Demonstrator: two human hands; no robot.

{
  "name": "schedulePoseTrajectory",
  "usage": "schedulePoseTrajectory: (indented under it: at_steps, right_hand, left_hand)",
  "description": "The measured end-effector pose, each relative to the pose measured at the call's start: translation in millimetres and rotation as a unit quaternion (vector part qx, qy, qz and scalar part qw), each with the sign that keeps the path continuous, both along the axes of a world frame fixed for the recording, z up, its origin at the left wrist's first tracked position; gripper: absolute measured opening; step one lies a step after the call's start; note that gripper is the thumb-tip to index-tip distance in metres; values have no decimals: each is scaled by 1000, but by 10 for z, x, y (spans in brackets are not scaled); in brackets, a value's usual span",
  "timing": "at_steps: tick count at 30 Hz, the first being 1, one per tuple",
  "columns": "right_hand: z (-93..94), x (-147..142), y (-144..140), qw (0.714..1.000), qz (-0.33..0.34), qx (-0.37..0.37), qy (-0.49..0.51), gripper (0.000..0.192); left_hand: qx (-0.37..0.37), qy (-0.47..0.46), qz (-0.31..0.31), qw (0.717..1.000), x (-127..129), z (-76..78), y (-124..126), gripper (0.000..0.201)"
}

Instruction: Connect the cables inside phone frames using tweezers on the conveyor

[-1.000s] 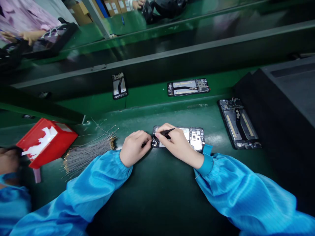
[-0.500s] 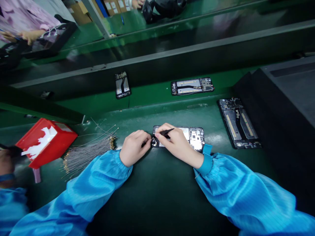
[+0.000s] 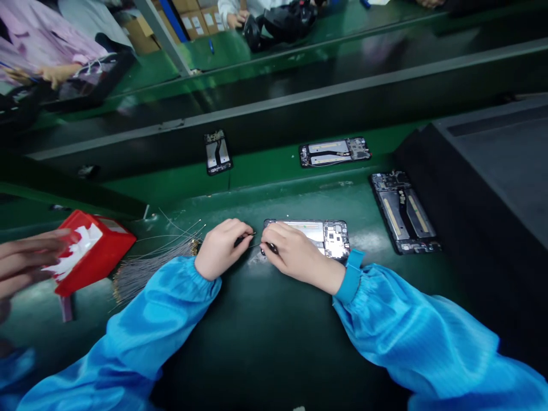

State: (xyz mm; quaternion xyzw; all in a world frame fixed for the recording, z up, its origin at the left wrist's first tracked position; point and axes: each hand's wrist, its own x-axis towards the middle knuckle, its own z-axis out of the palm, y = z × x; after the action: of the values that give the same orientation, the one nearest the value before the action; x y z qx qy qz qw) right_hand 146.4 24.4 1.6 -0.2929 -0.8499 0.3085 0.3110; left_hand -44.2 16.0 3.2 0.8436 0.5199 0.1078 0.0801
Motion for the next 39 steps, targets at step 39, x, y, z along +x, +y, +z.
schedulePoseTrajectory:
  at_steps: [39]
  right_hand:
    - [-66,905,-441,950,-248,-156,105,12]
  left_hand:
    - [76,34,-196,977,741,-27,-140,22]
